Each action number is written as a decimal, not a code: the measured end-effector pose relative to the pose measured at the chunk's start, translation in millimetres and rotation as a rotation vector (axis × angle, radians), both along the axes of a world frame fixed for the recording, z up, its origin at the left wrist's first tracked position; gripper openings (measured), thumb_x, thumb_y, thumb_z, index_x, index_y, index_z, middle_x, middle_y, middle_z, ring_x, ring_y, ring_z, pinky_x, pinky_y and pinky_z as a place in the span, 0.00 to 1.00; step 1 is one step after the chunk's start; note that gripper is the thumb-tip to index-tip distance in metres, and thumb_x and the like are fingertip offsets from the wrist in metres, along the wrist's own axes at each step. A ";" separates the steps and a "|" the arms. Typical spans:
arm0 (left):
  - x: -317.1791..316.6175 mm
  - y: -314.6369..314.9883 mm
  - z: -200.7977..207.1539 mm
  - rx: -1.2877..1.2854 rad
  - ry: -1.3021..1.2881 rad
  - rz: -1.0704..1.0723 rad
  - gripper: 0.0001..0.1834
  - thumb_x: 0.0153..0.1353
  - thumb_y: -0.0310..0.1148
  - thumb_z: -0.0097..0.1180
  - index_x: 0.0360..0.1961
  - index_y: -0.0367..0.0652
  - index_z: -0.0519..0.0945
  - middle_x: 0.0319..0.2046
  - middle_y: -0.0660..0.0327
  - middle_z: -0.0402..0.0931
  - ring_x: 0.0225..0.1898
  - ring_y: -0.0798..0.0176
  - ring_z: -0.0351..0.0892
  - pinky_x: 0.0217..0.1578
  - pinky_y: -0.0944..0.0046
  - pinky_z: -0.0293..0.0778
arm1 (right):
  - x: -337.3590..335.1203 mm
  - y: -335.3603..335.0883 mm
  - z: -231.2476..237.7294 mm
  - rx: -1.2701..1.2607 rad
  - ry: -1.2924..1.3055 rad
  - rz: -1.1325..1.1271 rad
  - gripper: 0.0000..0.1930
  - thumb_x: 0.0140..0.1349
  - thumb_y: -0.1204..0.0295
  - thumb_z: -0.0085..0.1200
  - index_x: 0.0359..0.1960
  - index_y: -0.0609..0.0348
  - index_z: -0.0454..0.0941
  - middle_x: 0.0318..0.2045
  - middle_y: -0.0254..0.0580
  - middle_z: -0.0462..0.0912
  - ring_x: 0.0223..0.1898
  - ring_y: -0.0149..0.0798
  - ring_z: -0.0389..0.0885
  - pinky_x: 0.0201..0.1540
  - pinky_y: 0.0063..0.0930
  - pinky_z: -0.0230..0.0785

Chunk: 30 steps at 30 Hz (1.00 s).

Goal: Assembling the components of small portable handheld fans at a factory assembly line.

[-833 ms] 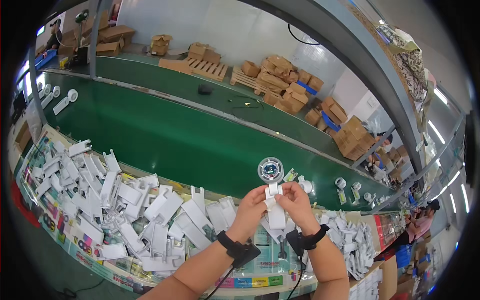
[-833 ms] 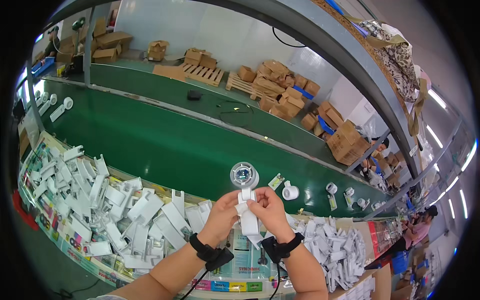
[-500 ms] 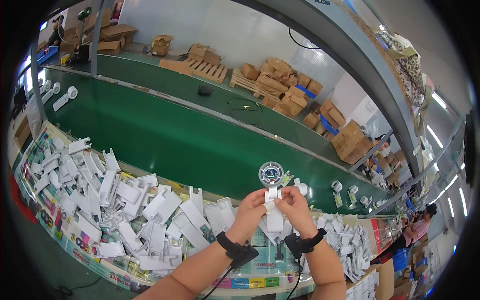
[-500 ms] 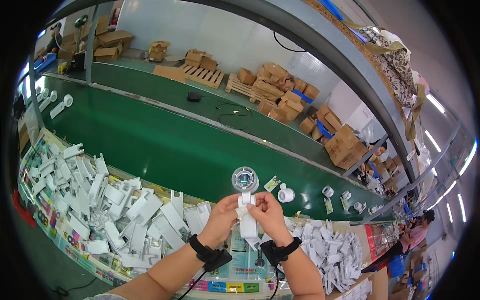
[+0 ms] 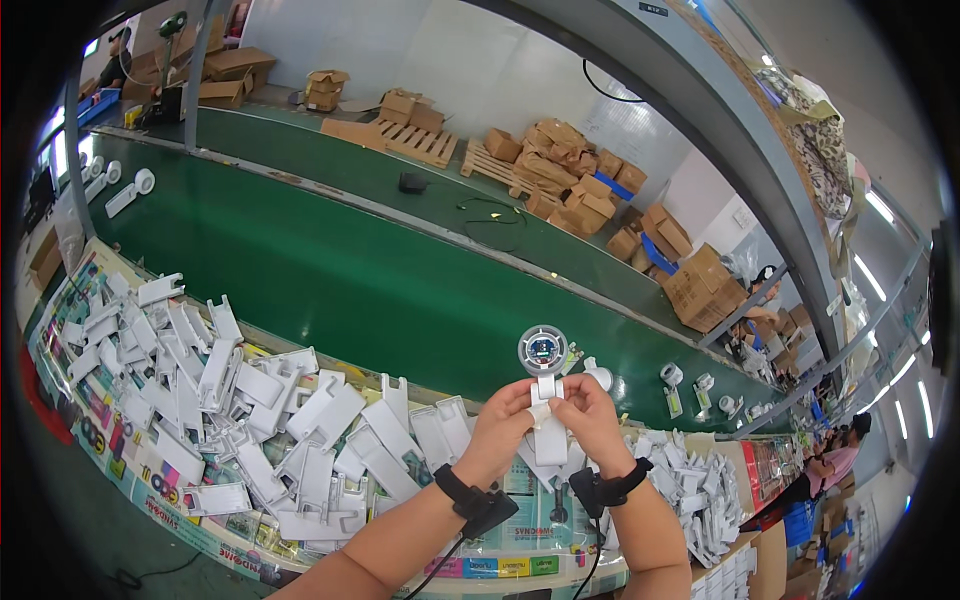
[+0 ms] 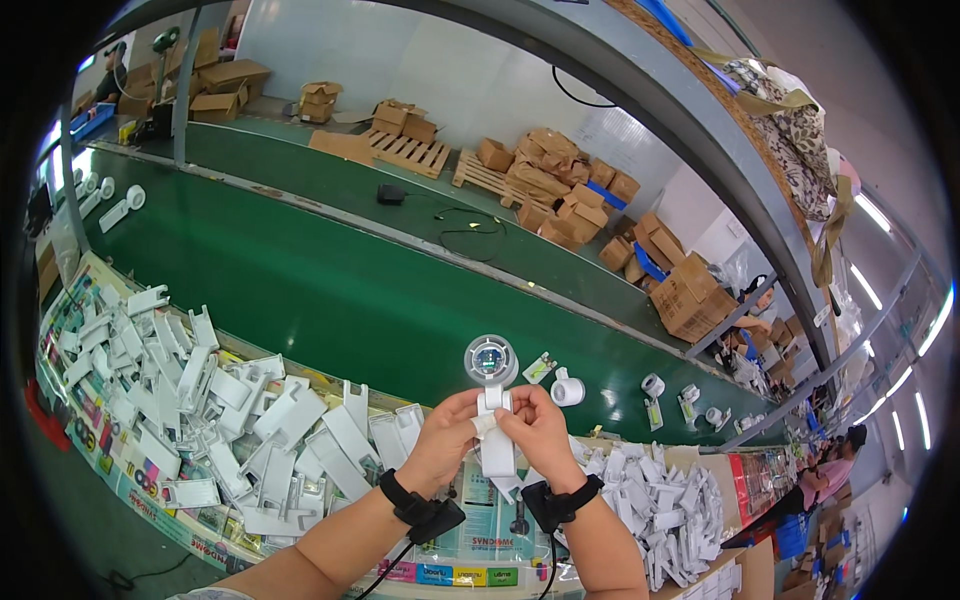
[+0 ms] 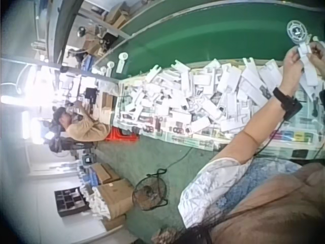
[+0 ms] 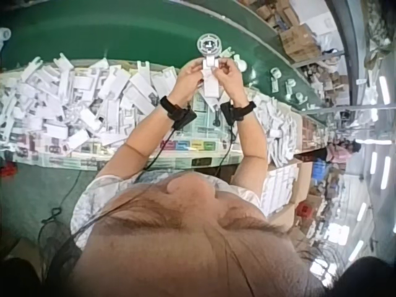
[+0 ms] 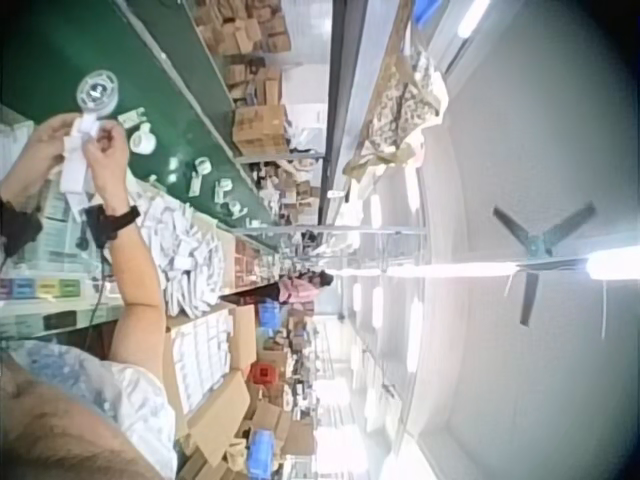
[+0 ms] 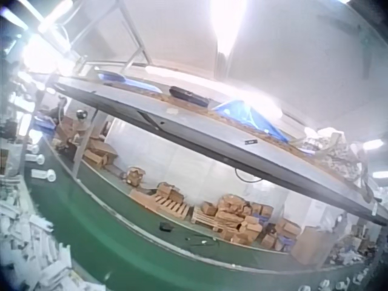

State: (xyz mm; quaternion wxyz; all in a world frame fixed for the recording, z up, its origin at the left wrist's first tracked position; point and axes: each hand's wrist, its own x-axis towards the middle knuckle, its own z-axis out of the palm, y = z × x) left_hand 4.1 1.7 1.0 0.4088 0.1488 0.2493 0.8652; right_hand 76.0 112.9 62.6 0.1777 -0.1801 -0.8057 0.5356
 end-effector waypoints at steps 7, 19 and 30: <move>-1.0 -1.2 1.4 -0.015 -0.018 0.012 0.21 0.56 0.22 0.50 0.53 0.37 0.66 0.46 0.56 0.73 0.45 0.67 0.74 0.43 0.68 0.72 | -4.1 1.1 -3.3 -0.008 -0.005 0.007 0.10 0.53 0.77 0.55 0.37 0.63 0.71 0.26 0.29 0.73 0.24 0.18 0.69 0.28 0.12 0.63; -3.5 2.6 -8.5 -0.227 0.054 0.271 0.30 0.53 0.19 0.45 0.60 0.36 0.57 0.56 0.51 0.62 0.54 0.59 0.67 0.52 0.64 0.65 | -31.6 7.4 -17.6 -0.092 -0.007 0.039 0.09 0.54 0.75 0.55 0.35 0.63 0.71 0.25 0.29 0.73 0.24 0.20 0.69 0.27 0.14 0.64; -17.1 -27.5 26.1 -0.010 0.057 0.555 0.21 0.55 0.20 0.43 0.53 0.36 0.65 0.54 0.56 0.63 0.52 0.62 0.65 0.49 0.64 0.66 | -165.6 71.2 -106.4 0.539 -0.262 -0.219 0.21 0.45 0.58 0.58 0.31 0.68 0.75 0.29 0.57 0.79 0.36 0.54 0.78 0.39 0.42 0.69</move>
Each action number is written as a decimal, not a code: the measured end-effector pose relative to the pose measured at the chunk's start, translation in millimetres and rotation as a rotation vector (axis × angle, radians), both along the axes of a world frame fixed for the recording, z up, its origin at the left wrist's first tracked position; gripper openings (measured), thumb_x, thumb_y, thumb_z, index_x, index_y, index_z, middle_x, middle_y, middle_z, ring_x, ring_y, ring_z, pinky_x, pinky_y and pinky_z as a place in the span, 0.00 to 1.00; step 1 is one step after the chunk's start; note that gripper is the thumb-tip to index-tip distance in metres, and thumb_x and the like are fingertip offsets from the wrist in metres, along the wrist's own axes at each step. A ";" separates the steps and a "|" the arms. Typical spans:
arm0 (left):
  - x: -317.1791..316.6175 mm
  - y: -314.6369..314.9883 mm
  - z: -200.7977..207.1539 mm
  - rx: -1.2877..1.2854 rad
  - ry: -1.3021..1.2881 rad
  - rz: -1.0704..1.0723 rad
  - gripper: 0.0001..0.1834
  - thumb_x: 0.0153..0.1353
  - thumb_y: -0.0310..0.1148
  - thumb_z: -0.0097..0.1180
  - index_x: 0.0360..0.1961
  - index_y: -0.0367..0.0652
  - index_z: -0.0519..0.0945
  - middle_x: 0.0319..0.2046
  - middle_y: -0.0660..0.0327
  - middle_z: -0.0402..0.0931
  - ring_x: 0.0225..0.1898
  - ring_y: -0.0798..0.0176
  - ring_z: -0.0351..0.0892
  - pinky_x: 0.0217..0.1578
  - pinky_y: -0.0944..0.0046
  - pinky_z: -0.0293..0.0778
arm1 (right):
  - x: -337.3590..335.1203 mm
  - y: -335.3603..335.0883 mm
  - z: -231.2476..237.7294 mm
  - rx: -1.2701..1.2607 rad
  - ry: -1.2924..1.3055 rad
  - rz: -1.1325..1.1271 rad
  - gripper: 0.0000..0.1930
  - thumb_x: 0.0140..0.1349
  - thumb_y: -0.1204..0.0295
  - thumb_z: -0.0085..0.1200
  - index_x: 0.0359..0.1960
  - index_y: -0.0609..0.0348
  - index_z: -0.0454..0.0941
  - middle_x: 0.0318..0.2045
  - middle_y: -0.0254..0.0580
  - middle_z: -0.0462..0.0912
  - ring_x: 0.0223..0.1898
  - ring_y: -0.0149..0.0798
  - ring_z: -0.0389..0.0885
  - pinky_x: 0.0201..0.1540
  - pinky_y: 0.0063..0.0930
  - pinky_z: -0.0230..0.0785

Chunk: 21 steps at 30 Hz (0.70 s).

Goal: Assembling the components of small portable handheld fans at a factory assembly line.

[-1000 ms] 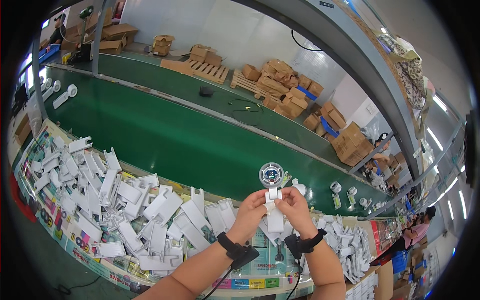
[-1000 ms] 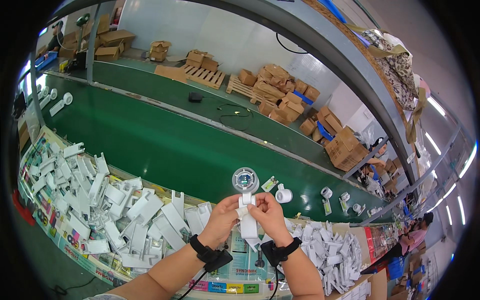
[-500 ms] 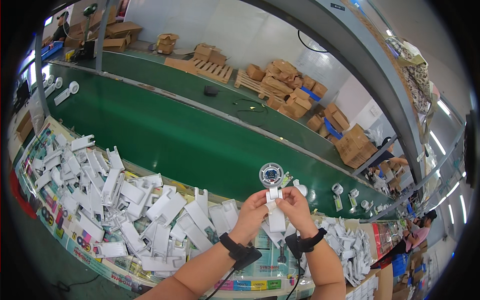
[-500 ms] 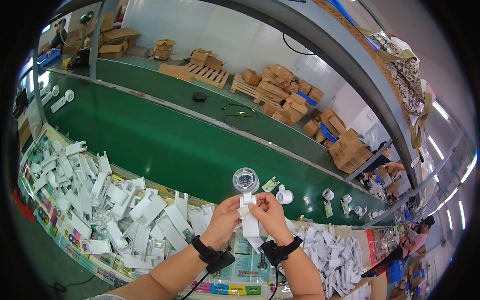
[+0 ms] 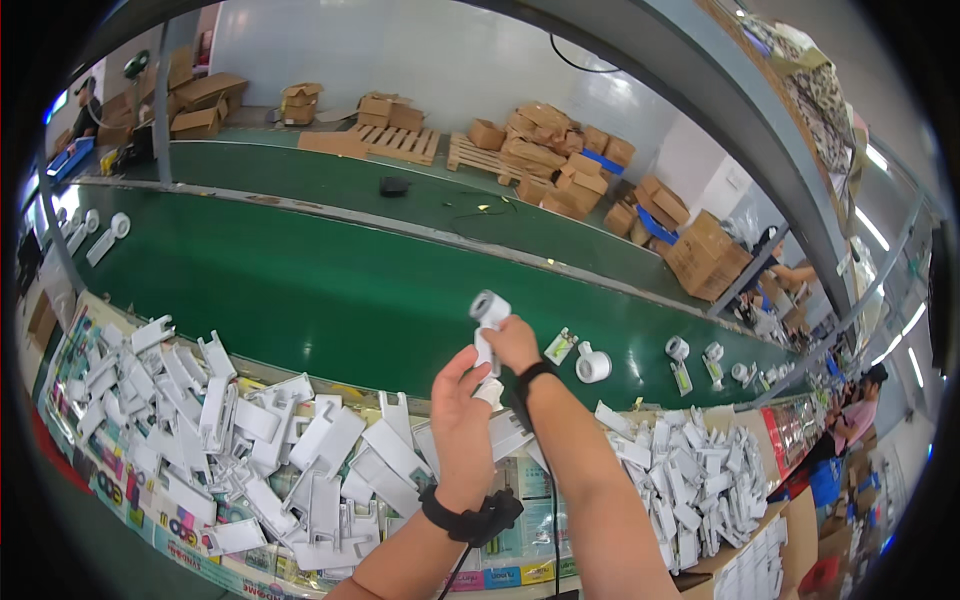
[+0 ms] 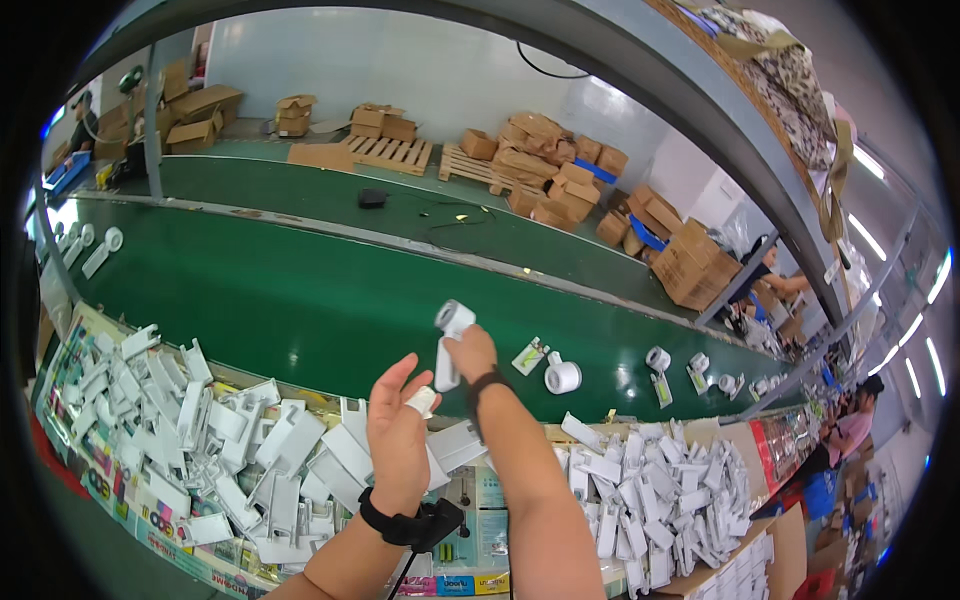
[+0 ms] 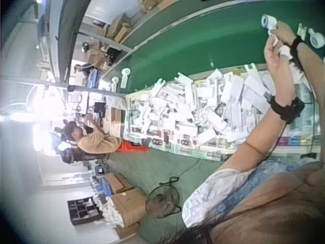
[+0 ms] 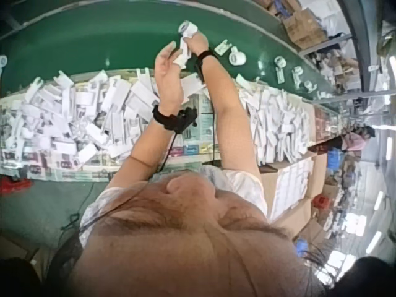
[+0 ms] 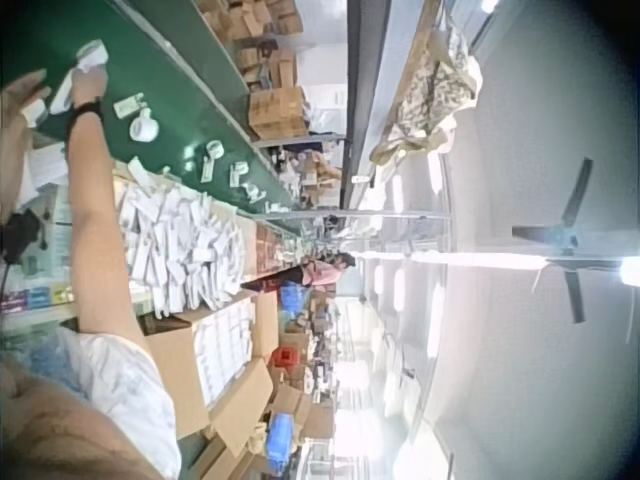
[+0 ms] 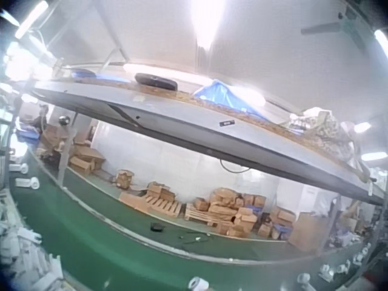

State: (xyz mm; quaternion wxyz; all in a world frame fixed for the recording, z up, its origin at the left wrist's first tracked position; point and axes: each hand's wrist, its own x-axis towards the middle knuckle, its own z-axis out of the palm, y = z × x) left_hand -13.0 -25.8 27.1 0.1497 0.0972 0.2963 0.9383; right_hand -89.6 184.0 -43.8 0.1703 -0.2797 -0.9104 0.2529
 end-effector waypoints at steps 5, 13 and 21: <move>-4.2 -6.8 4.2 0.002 -0.014 -0.061 0.18 0.57 0.21 0.44 0.50 0.37 0.66 0.53 0.56 0.65 0.50 0.63 0.67 0.45 0.65 0.68 | -12.4 5.8 -4.9 -0.318 -0.204 0.059 0.27 0.46 0.53 0.58 0.37 0.68 0.76 0.34 0.58 0.79 0.39 0.54 0.78 0.43 0.40 0.68; 4.9 -1.1 11.8 0.115 -0.099 -0.177 0.12 0.59 0.24 0.43 0.45 0.37 0.70 0.44 0.56 0.71 0.43 0.63 0.73 0.41 0.64 0.70 | 121.8 128.1 7.1 0.125 -0.594 -0.480 0.40 0.36 0.55 0.67 0.52 0.55 0.63 0.51 0.50 0.69 0.52 0.54 0.69 0.54 0.44 0.63; 9.6 17.3 -21.0 -0.017 -0.181 -0.347 0.14 0.61 0.30 0.43 0.46 0.36 0.71 0.42 0.54 0.72 0.42 0.62 0.73 0.44 0.63 0.69 | 160.8 33.4 118.6 0.546 0.008 0.218 0.28 0.42 0.80 0.57 0.49 0.59 0.65 0.46 0.52 0.70 0.46 0.54 0.71 0.47 0.40 0.67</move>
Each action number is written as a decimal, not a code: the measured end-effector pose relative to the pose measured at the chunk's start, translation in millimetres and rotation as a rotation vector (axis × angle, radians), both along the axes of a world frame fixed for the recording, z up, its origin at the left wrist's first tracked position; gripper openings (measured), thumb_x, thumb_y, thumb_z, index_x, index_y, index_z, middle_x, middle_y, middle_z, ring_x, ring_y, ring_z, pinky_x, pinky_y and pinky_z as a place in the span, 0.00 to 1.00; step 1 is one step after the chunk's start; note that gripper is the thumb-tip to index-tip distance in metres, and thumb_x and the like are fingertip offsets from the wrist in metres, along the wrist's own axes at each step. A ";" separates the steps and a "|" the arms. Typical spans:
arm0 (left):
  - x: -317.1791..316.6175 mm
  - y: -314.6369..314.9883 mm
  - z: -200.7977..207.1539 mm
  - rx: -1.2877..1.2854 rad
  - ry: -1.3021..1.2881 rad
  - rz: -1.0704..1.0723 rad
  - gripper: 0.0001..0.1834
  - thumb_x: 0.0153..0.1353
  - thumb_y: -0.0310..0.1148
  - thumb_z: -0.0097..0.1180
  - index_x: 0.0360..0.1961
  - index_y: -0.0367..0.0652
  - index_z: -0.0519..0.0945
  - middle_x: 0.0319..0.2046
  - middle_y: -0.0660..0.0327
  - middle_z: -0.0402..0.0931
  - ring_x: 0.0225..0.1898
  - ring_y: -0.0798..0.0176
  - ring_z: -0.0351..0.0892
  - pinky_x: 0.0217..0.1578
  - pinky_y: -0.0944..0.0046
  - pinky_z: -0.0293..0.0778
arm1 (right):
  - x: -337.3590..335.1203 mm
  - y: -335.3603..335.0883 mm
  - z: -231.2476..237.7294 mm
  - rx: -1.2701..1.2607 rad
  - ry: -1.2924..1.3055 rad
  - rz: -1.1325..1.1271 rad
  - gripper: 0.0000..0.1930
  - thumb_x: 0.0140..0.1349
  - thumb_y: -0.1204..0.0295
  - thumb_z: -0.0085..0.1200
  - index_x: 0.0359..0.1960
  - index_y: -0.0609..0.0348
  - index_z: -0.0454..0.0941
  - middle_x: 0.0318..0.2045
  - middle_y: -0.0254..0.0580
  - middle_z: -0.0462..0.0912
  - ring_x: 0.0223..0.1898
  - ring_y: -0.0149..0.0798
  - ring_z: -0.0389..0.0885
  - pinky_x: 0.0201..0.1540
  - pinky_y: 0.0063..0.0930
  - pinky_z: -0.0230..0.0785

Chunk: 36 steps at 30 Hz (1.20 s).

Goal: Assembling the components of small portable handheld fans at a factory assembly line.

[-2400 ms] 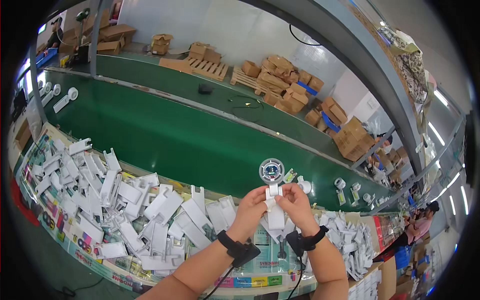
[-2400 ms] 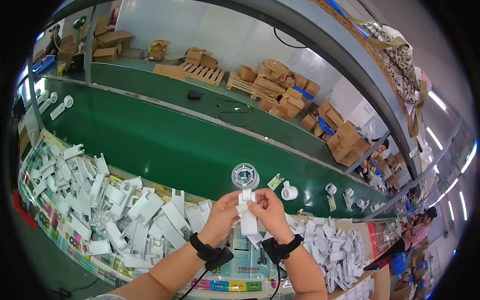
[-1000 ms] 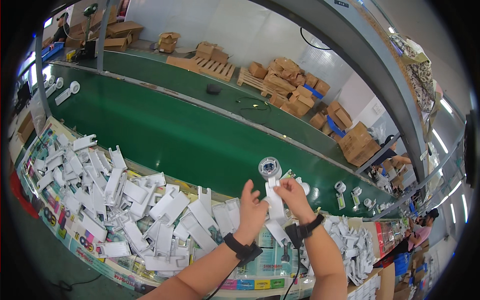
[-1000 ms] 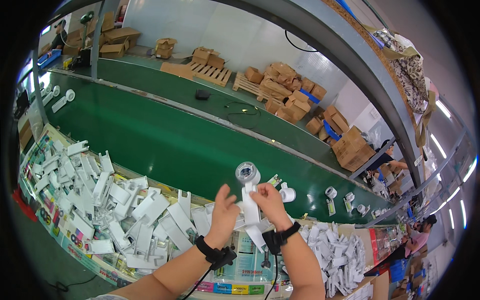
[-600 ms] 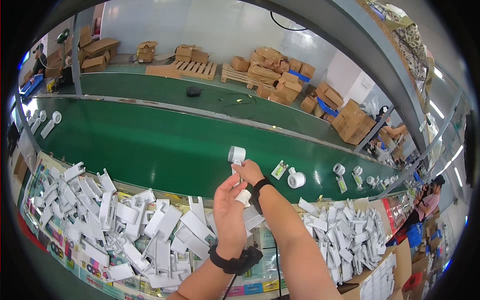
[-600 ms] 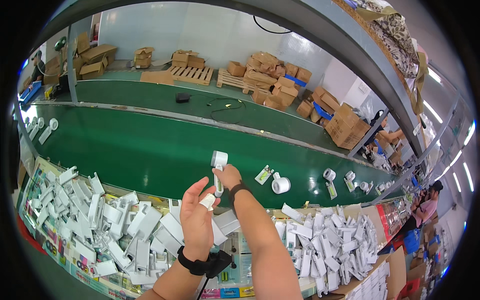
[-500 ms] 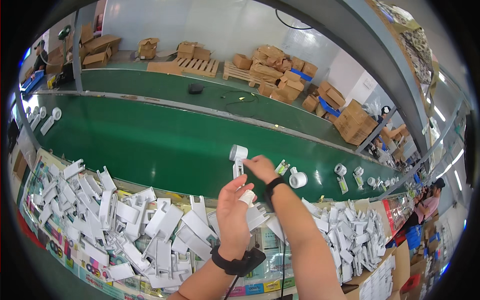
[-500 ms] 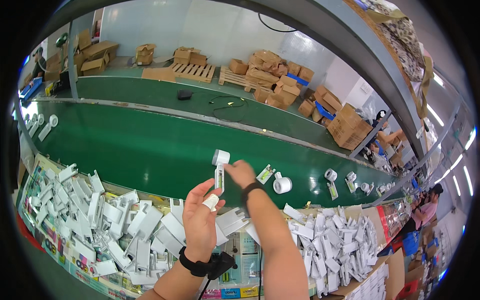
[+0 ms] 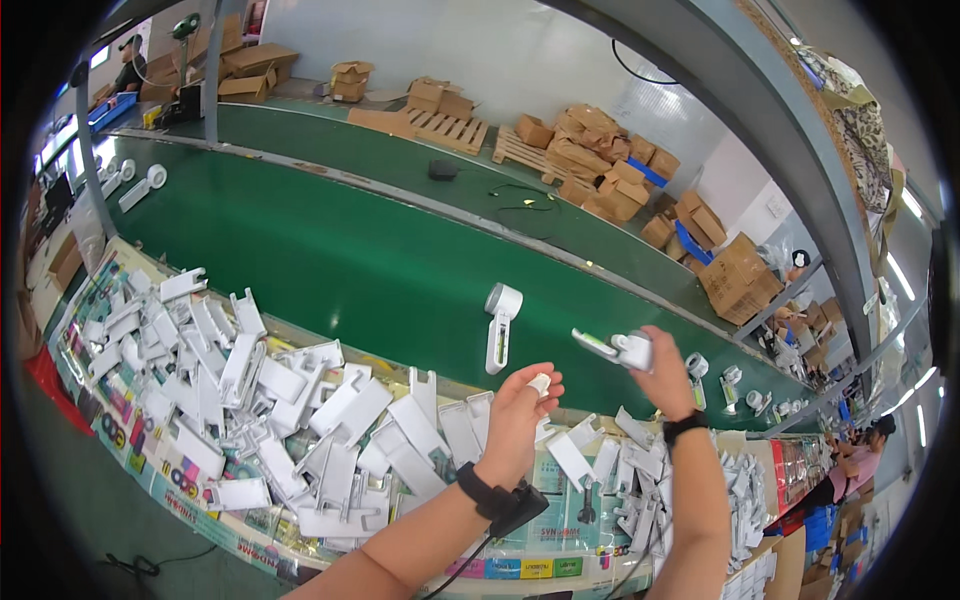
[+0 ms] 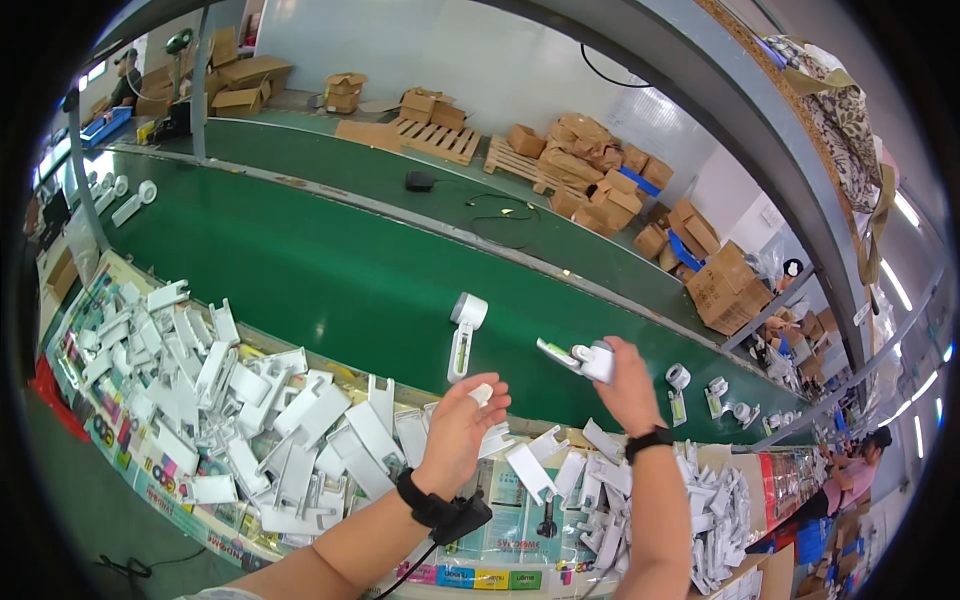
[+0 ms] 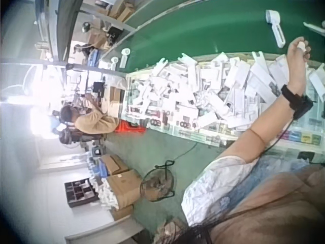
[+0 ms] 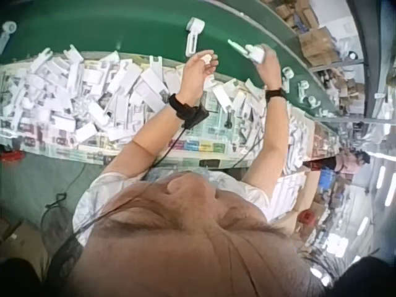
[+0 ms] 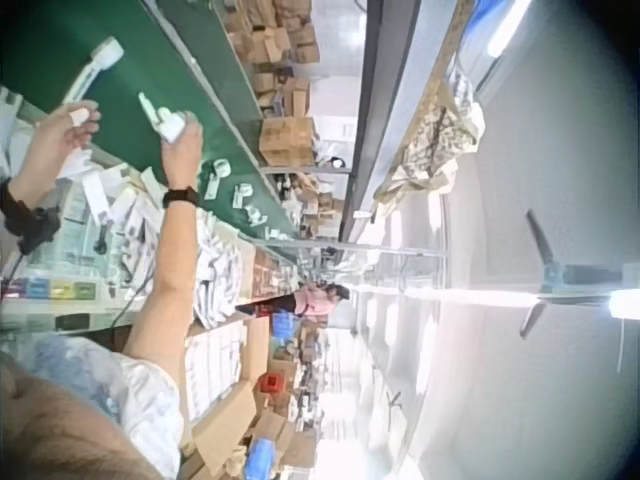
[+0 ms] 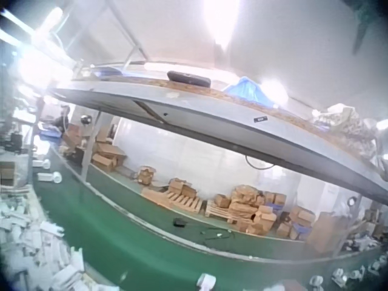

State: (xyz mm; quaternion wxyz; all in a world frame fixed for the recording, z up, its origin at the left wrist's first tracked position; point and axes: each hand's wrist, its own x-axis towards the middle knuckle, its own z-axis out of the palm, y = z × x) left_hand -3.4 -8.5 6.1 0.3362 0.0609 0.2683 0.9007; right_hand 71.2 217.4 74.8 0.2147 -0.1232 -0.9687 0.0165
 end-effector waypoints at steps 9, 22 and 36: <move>2.5 13.6 -9.3 0.193 0.064 -0.905 0.39 0.62 0.61 0.30 0.54 0.31 0.65 0.49 0.46 0.70 0.49 0.53 0.73 0.47 0.55 0.71 | 80.9 -90.3 85.0 -0.065 0.034 0.332 0.29 0.41 0.85 0.56 0.49 0.53 0.68 0.45 0.46 0.70 0.48 0.49 0.70 0.50 0.34 0.65; 41.2 -6.5 20.4 0.227 0.500 -0.855 0.27 0.63 0.37 0.43 0.61 0.41 0.56 0.49 0.50 0.68 0.42 0.55 0.77 0.43 0.60 0.75 | 152.9 -111.5 76.1 0.070 -0.007 0.229 0.30 0.39 0.87 0.55 0.49 0.53 0.68 0.45 0.45 0.72 0.45 0.49 0.74 0.45 0.35 0.71; 60.9 -5.0 25.6 0.045 0.505 -0.995 0.15 0.58 0.31 0.46 0.45 0.35 0.69 0.32 0.54 0.76 0.28 0.65 0.78 0.25 0.67 0.73 | 164.5 -113.5 73.3 0.725 0.040 0.177 0.18 0.47 0.72 0.56 0.42 0.42 0.73 0.46 0.30 0.75 0.47 0.40 0.73 0.56 0.43 0.58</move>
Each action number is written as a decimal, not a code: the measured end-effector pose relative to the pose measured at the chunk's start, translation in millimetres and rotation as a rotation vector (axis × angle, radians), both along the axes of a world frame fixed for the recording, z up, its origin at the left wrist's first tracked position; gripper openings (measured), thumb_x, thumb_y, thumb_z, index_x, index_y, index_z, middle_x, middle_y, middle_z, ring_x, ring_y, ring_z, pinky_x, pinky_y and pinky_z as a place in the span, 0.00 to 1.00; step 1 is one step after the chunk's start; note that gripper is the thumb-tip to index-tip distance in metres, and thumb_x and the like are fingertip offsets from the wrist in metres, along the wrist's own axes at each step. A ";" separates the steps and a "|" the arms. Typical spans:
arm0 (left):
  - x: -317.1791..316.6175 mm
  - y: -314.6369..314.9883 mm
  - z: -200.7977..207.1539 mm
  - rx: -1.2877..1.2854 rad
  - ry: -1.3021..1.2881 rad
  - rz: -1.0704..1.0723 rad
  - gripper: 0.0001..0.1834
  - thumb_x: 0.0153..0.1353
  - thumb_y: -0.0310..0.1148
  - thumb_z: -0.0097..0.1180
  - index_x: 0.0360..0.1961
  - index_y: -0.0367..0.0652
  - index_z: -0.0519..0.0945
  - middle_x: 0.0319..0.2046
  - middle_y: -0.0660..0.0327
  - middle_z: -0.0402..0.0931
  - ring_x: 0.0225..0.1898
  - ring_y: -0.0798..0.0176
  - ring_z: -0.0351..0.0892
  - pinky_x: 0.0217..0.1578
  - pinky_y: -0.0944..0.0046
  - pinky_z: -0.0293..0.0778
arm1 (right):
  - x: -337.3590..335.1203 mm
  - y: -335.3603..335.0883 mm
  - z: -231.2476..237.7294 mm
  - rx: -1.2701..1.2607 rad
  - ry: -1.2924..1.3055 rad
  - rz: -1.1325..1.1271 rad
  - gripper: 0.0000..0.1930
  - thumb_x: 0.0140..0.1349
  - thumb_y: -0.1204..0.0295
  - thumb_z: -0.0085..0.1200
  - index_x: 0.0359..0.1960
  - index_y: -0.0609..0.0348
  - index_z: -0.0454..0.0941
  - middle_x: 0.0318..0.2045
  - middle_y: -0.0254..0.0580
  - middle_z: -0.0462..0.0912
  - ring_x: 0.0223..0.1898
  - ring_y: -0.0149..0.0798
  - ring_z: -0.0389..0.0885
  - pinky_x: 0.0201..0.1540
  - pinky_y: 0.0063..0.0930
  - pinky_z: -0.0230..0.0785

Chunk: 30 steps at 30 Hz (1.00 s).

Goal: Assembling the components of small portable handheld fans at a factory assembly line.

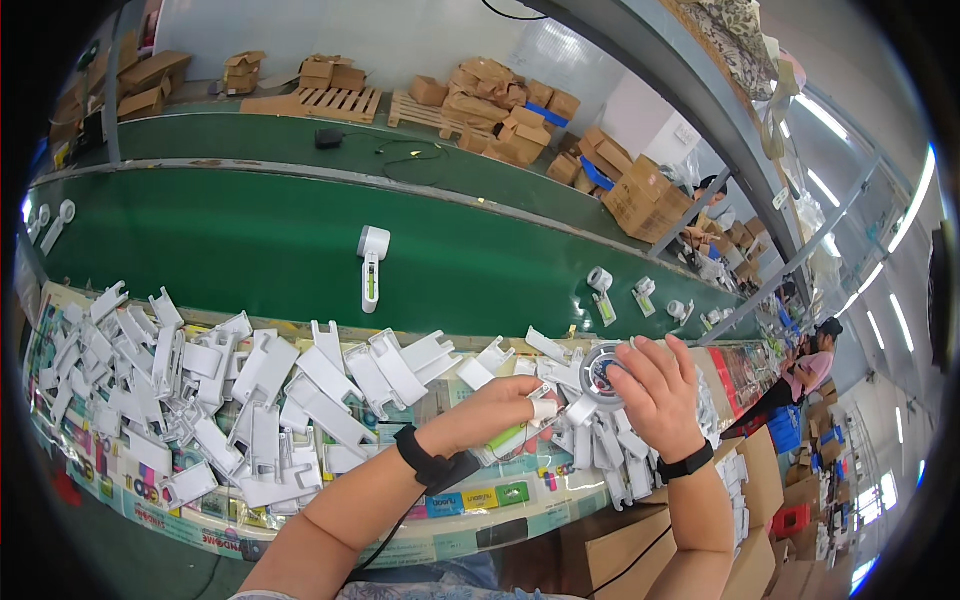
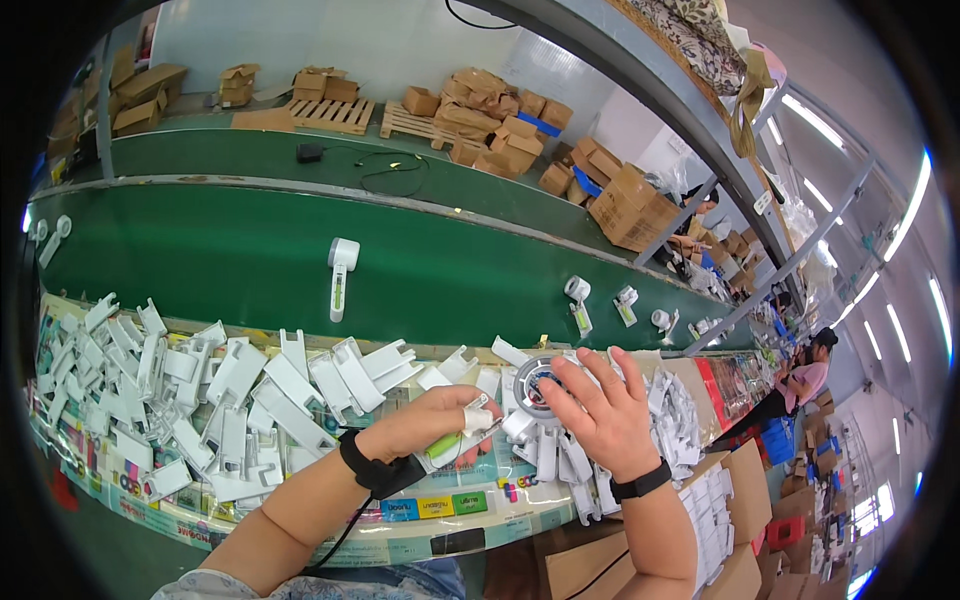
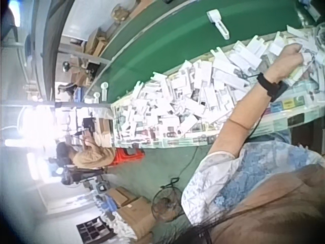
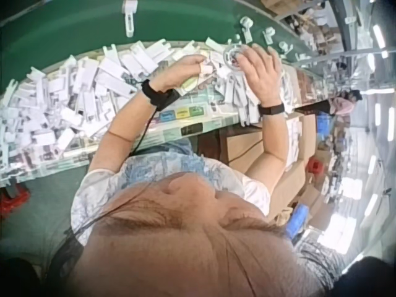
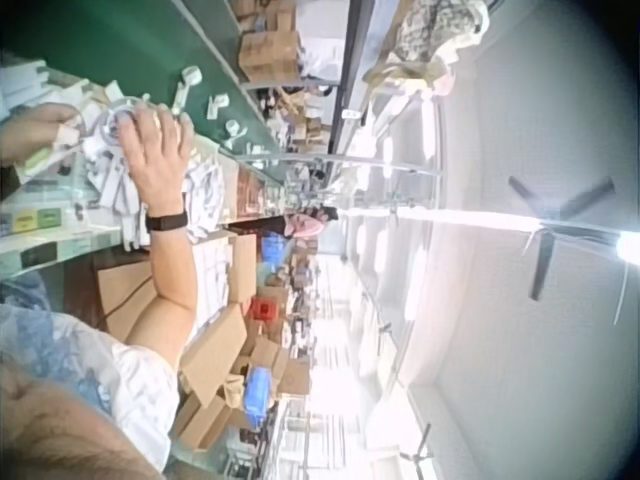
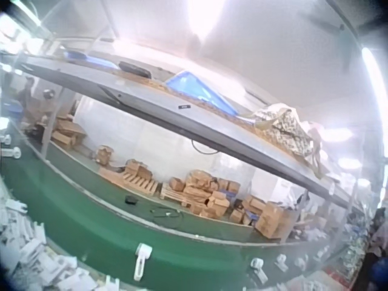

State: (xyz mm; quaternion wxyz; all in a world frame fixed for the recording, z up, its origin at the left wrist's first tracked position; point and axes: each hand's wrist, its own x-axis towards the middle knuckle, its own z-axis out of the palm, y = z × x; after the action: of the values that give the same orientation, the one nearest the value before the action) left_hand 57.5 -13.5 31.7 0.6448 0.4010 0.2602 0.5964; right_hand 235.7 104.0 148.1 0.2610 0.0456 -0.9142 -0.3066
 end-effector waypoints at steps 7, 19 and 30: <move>3.0 0.8 -3.5 0.054 0.184 0.093 0.13 0.58 0.29 0.49 0.43 0.34 0.72 0.31 0.58 0.76 0.27 0.68 0.77 0.30 0.70 0.73 | 0.8 0.3 -2.3 0.028 -0.027 -0.027 0.20 0.47 0.71 0.56 0.45 0.41 0.72 0.45 0.29 0.75 0.47 0.39 0.72 0.57 0.45 0.56; 7.4 -2.4 -3.5 -0.023 0.432 0.293 0.12 0.51 0.31 0.55 0.35 0.35 0.75 0.26 0.61 0.76 0.25 0.71 0.75 0.27 0.70 0.71 | -3.3 -6.1 -2.2 0.060 -0.055 -0.058 0.18 0.48 0.70 0.54 0.44 0.40 0.73 0.44 0.29 0.75 0.47 0.38 0.72 0.59 0.46 0.55; 10.7 -8.0 3.1 0.261 1.197 0.725 0.15 0.42 0.36 0.55 0.32 0.41 0.76 0.23 0.51 0.76 0.23 0.49 0.75 0.27 0.56 0.72 | -20.3 -6.9 34.6 -0.919 -0.595 -0.098 0.35 0.48 0.71 0.60 0.60 0.51 0.61 0.46 0.48 0.69 0.44 0.51 0.71 0.48 0.35 0.66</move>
State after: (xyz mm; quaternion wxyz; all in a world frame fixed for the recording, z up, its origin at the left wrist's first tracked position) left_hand 68.2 -21.4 34.7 0.0988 0.6220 0.6130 0.4770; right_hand 215.4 97.1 182.7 -0.0304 -0.0311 -0.9894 0.1385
